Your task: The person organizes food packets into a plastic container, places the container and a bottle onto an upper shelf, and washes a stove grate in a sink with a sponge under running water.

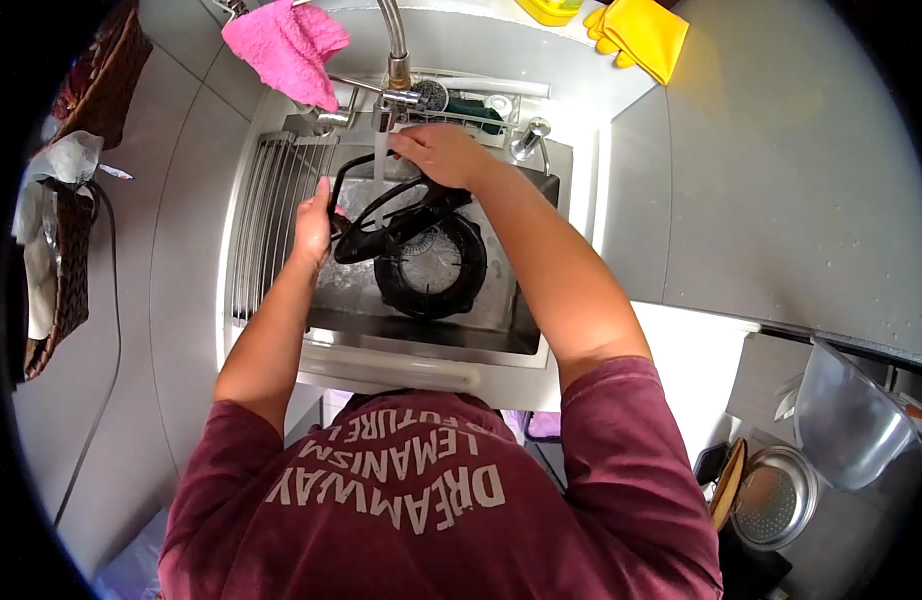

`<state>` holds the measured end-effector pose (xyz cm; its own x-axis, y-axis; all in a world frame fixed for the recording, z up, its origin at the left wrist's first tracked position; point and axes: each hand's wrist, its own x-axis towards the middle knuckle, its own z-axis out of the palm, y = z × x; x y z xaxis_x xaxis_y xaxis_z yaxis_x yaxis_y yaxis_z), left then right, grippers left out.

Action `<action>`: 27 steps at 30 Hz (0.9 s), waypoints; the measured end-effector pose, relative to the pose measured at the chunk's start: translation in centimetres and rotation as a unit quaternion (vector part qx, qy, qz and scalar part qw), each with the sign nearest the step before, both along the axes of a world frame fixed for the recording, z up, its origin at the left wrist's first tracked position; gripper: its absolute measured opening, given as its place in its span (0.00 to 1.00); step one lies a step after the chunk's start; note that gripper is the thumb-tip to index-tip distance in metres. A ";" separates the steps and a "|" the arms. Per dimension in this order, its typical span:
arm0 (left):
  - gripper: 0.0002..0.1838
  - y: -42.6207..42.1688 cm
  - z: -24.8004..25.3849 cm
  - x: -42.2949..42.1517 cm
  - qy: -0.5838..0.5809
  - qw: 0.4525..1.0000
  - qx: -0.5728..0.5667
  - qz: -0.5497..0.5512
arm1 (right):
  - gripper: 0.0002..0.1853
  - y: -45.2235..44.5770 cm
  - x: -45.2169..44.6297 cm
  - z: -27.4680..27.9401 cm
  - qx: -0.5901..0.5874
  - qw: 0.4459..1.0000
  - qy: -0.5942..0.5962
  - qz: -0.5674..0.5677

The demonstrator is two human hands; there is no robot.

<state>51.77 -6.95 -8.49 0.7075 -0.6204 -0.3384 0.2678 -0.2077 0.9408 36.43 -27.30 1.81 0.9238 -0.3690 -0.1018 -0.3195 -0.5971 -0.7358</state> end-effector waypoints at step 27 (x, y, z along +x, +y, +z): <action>0.29 -1.9 7.8 -2.2 -0.355 0.885 0.252 -0.164 | 0.27 4.0 3.2 -0.7 -0.196 0.973 0.116 0.025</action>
